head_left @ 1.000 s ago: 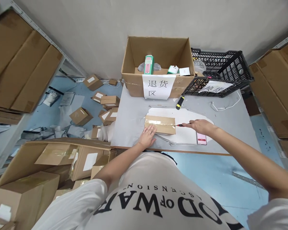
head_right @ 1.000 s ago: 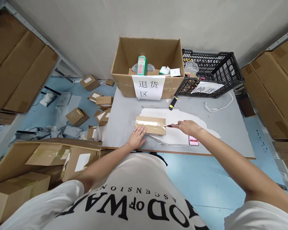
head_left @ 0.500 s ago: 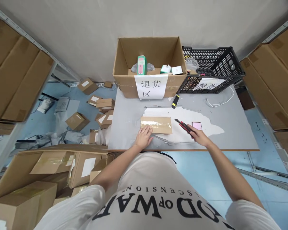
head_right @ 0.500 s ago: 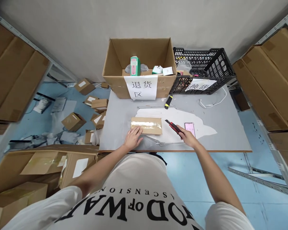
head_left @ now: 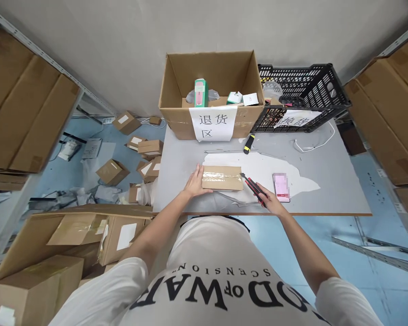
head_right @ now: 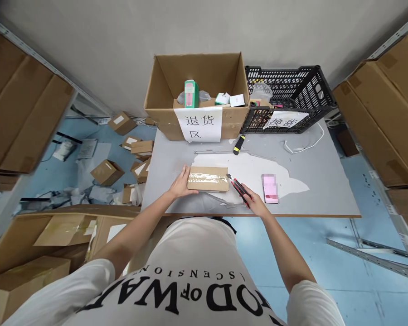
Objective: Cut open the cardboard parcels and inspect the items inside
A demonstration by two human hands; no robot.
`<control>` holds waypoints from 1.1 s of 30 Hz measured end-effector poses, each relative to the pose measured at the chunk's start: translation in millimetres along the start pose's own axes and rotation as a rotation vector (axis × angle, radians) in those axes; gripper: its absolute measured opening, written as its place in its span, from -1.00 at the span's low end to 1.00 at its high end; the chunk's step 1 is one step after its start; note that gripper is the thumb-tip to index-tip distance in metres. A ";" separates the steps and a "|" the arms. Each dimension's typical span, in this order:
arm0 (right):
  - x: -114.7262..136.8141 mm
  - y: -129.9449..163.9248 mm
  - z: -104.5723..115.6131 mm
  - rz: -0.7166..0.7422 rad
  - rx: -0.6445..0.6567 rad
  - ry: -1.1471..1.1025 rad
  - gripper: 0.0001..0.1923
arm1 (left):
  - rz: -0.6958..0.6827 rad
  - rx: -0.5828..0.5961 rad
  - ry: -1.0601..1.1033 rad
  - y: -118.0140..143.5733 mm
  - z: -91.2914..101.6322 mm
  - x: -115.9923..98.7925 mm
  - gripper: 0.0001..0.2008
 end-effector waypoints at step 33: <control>-6.4 -1.1 -8.6 -0.061 -0.036 -0.189 -0.19 | 0.017 -0.046 0.018 -0.7 -1.3 1.0 0.32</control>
Point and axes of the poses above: each hand's wrist, its own y-axis away from the middle knuckle, its own z-axis out of the back of the hand, x = y × z, the point moved 7 cm from there along -y, towards the middle knuckle, and after that the axes turned 4 degrees about -y, right-handed, at the moved point
